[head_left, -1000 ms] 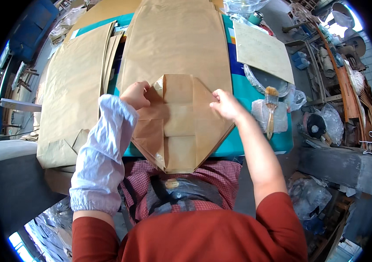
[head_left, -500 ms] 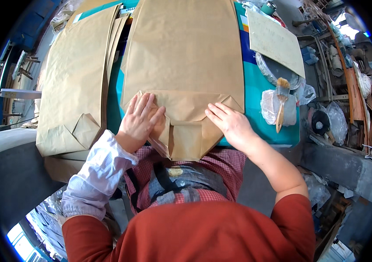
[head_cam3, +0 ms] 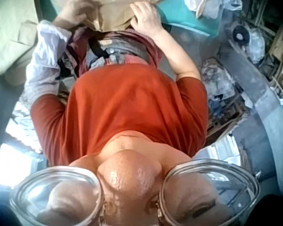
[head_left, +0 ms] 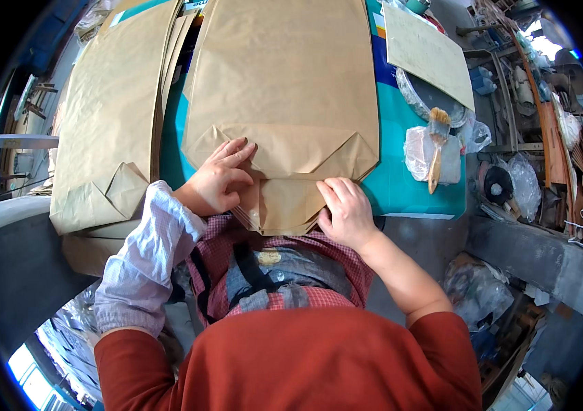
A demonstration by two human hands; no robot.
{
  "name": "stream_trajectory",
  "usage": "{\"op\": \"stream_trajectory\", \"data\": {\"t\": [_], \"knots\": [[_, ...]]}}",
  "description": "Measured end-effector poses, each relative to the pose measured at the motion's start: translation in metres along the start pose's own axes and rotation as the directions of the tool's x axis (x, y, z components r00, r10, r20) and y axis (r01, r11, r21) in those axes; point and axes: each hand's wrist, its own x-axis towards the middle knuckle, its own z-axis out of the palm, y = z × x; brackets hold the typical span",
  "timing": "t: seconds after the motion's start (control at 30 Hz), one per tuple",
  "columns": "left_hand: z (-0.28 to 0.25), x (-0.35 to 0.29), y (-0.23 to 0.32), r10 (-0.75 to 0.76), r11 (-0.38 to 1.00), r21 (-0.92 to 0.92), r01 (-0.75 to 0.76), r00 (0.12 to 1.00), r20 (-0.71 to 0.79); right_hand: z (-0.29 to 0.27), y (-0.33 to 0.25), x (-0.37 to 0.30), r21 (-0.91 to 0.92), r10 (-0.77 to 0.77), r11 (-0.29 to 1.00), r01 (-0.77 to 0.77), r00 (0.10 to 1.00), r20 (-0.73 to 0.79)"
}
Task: The person folds brown paper sheets on a workbench, using a brush to apply adhesive to the edges and pressing the folds to secure them. The person repeatedly folds and stacks the finished sheets.
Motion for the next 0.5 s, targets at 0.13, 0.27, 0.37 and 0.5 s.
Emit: {"op": "stream_trajectory", "data": {"t": [0.13, 0.27, 0.37, 0.5], "knots": [[-0.012, -0.003, 0.023, -0.026, 0.996, 0.082, 0.027, 1.0, -0.018, 0.008, 0.022, -0.006, -0.111, -0.092, 0.991, 0.074, 0.982, -0.165], [-0.003, -0.007, 0.007, -0.047, 0.998, 0.02, 0.052, 0.981, -0.187, 0.001, 0.029, 0.004, 0.125, 0.168, 0.982, -0.142, 0.958, -0.233], [0.0, 0.009, -0.001, -0.194, 0.974, -0.18, 0.136, 0.912, -0.36, -0.013, 0.036, 0.029, 0.291, 0.348, 0.902, -0.318, 0.936, -0.056], [0.002, 0.035, -0.002, -0.51, 0.847, -0.354, 0.396, 0.791, -0.337, -0.004, 0.053, 0.062, 0.523, 0.432, 0.759, -0.387, 0.901, 0.038]]}}
